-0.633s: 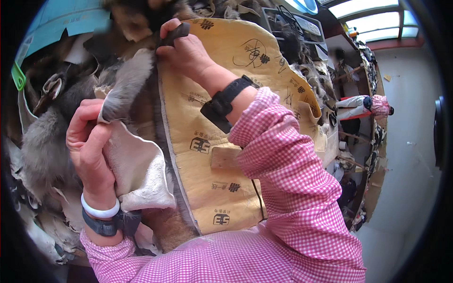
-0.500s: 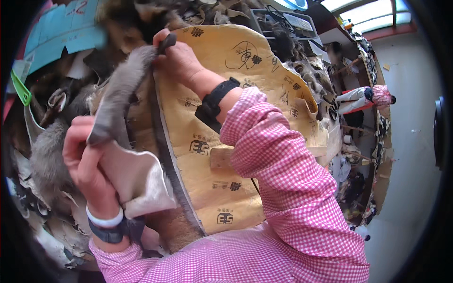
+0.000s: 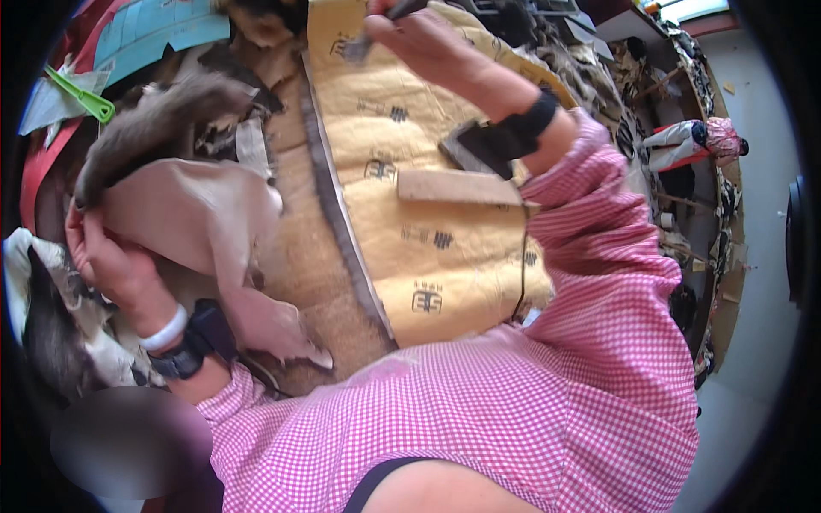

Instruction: Trimming and cutting animal fur pelts on a workshop table using a knife and scissors.

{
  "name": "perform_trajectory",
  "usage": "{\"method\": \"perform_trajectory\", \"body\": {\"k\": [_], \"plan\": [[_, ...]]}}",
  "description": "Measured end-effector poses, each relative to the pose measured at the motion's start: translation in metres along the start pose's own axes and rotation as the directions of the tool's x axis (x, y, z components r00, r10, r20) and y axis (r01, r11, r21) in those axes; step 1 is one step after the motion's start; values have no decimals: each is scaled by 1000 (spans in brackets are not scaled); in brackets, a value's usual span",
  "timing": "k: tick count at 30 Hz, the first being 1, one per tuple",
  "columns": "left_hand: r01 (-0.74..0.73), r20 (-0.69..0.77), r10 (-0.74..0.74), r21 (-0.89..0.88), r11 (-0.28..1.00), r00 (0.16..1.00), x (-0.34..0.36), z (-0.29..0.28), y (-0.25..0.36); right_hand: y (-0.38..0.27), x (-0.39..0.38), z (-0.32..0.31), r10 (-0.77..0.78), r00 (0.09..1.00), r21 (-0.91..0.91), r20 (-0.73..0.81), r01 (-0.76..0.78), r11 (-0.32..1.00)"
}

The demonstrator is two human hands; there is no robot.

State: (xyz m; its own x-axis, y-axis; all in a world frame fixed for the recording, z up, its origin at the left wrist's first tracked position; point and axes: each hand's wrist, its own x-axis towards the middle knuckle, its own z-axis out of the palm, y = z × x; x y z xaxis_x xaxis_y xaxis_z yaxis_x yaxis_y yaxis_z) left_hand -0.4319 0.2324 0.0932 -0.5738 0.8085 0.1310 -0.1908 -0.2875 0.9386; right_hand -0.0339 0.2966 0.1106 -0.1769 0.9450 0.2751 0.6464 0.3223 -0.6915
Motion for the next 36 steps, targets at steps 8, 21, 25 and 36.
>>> {"method": "perform_trajectory", "body": {"k": [8, 21, 25, 36], "plan": [[-8, -103, 18, 97, 995, 994, 50, -120, -10, 15, -127, -110, -157, 904, -607, 398, 388, 693], [125, -378, 105, 537, 834, 920, -97, -131, 29, 98, -236, -167, -3, 869, -530, 495, 305, 791], [-346, 134, 370, 725, 596, 919, -211, -41, 29, 115, -258, -181, -34, 869, -480, 494, 305, 822], [-134, 189, -138, 934, 332, 972, -441, 30, -23, 154, -301, -213, -295, 788, -340, 541, 526, 780]]}}
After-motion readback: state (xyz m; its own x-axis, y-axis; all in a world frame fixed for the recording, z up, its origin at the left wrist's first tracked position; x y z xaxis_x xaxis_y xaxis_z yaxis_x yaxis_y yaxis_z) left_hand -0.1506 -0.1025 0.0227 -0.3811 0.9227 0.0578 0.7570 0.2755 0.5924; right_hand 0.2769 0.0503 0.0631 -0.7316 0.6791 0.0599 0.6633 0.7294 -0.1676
